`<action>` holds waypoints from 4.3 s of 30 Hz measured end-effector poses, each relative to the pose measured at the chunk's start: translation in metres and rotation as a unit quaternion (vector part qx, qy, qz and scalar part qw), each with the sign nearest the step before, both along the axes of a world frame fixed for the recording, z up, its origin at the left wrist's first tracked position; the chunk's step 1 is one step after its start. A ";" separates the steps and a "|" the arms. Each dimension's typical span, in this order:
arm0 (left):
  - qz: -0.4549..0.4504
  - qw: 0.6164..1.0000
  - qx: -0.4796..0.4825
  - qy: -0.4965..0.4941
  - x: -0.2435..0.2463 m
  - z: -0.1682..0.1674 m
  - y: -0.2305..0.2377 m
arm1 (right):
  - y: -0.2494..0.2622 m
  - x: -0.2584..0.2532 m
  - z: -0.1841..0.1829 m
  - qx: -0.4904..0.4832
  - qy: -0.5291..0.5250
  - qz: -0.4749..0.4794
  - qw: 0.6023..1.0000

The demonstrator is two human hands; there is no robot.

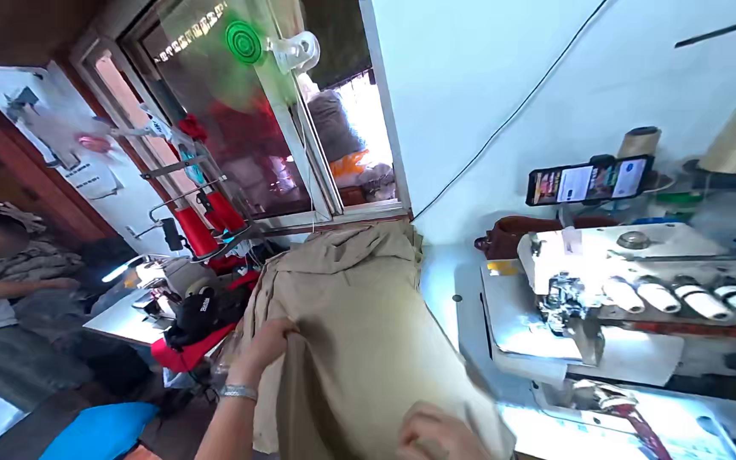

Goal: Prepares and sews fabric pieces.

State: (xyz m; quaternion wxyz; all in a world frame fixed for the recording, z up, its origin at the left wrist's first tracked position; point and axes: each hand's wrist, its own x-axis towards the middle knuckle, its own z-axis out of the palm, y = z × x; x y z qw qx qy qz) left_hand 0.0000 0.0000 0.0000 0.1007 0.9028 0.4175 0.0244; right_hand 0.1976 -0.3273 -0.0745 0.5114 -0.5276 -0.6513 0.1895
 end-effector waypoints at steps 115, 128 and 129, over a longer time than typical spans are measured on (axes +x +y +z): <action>-0.137 0.985 0.006 -0.101 0.109 -0.141 -0.198 | -0.156 0.071 -0.209 -0.079 -0.006 -0.354 0.932; -0.051 0.972 0.104 -0.203 0.087 -0.115 -0.182 | -0.196 0.049 -0.192 -0.009 0.023 -0.399 0.917; -0.044 0.970 0.111 -0.213 0.086 -0.113 -0.181 | -0.200 0.047 -0.189 0.005 0.023 -0.387 0.922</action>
